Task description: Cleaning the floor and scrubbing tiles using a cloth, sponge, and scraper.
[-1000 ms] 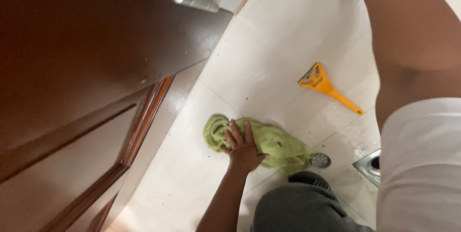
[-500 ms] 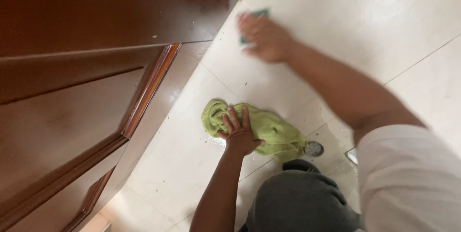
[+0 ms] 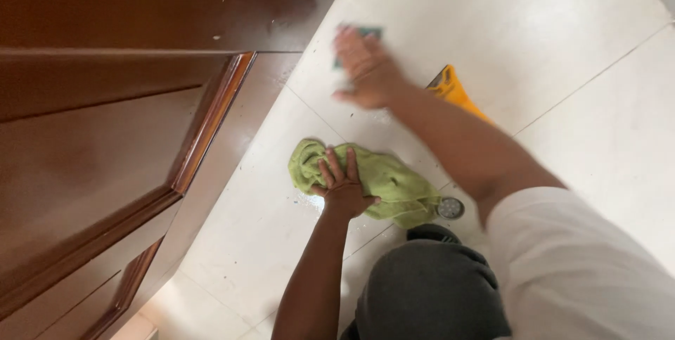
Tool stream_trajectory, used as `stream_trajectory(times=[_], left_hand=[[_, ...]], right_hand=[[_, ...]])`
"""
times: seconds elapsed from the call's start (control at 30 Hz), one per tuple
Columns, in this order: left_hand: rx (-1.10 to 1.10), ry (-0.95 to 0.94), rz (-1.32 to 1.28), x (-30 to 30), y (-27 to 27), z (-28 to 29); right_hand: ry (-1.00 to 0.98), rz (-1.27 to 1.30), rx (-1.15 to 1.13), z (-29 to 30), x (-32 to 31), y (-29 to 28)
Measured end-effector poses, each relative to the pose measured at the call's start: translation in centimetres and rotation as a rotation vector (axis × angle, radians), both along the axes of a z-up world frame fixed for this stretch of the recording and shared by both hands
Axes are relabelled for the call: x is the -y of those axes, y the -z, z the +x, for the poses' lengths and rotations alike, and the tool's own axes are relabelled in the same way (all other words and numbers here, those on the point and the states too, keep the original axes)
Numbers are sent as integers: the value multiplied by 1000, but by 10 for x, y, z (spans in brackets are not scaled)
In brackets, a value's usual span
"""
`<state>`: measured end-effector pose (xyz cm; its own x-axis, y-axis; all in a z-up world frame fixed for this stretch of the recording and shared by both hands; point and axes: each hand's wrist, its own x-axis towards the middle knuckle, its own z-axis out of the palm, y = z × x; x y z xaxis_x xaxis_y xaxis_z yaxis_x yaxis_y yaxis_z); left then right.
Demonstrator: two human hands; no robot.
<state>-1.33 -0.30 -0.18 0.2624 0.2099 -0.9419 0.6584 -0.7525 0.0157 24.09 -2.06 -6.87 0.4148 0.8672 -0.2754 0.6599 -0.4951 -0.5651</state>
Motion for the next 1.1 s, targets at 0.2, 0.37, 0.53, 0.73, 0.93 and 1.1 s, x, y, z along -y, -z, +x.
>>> stream_trajectory(times=[0.2,0.37,0.53,0.73,0.93,1.1], left_hand=[[-51,-22,56,4,1,-11],[-53,-12,10,-1,-3,1],[-12,-35,32,-5,-4,7],[-18,-37,36,-4,-6,13],[-7,-37,24,-5,-6,0],[22,-49,11,-4,-8,0]], right_hand=[[-112,17,-34,33,26,5],[485,-229,-21,137,118,-1],[402,-229,76,121,32,39],[-200,-96,120,-15,-57,-4],[-176,182,158,33,-20,38],[40,146,93,69,-18,-4]])
